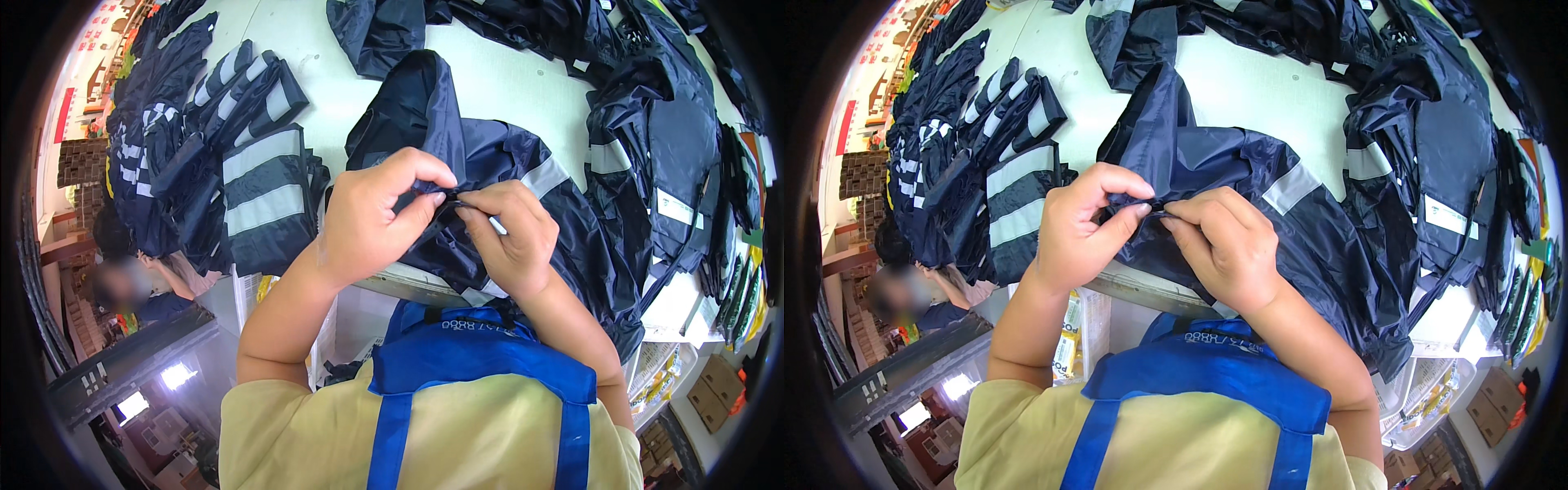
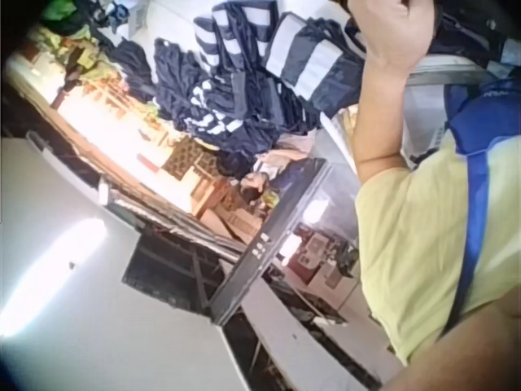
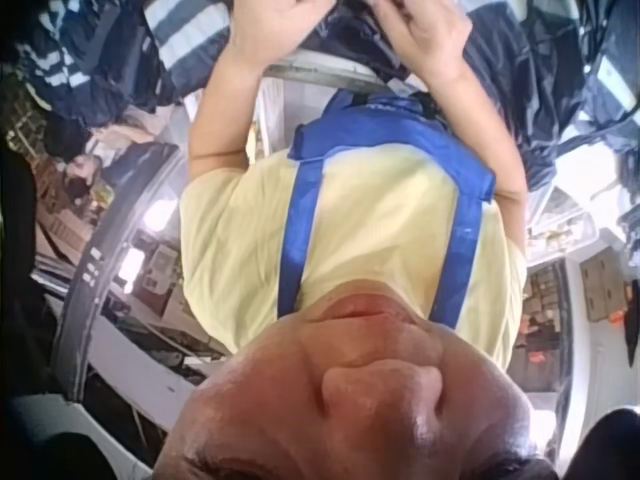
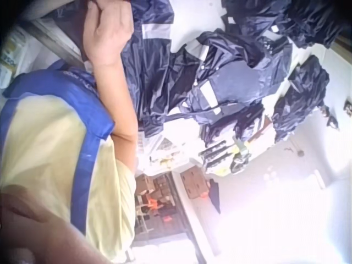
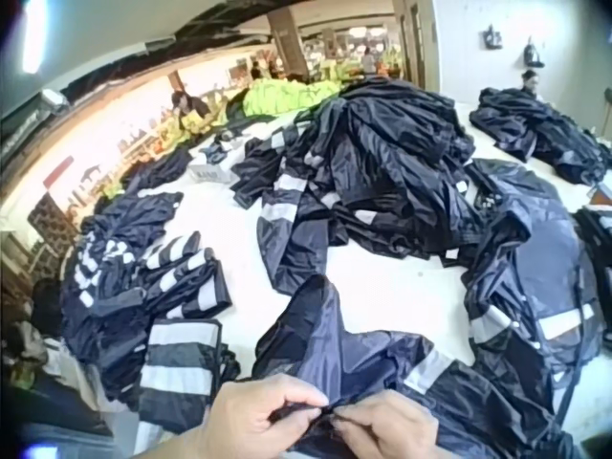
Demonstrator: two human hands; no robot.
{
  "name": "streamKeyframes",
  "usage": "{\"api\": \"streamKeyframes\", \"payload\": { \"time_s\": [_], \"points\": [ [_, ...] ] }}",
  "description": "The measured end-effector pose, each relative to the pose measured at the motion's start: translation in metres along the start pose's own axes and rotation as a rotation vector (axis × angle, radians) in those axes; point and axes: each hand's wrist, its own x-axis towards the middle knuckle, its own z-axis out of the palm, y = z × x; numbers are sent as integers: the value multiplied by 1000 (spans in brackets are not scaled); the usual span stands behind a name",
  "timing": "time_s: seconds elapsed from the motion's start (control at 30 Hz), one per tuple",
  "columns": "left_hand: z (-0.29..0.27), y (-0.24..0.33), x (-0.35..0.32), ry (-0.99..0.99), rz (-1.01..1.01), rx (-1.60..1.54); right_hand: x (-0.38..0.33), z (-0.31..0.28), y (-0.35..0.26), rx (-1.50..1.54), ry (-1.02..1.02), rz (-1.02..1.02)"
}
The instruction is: The person folds dark-colored jackets with reflective stripes on a white table. They smooth each jacket, fold the sleeves and body, and stack the folded items on the left side of the table.
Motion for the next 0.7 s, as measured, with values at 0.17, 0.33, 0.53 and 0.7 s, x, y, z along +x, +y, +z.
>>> {"api": "streamKeyframes", "payload": {
  "time_s": [0.17, 0.33, 0.53, 0.7],
  "points": [
    [-2, 18, -1, -1, 50, 85, -1, -1, -4, -20, 24, 0],
    [-6, 12, 0, -102, 106, 193, -5, -4, -3, 10, -36, 29],
    [-4, -5, -18, -60, 60, 254, 0, -37, 22, 56, -227, 121],
    [-23, -41, -53, 147, -292, 253, -15, -144, 151, -759, 229, 382]
  ]
}}
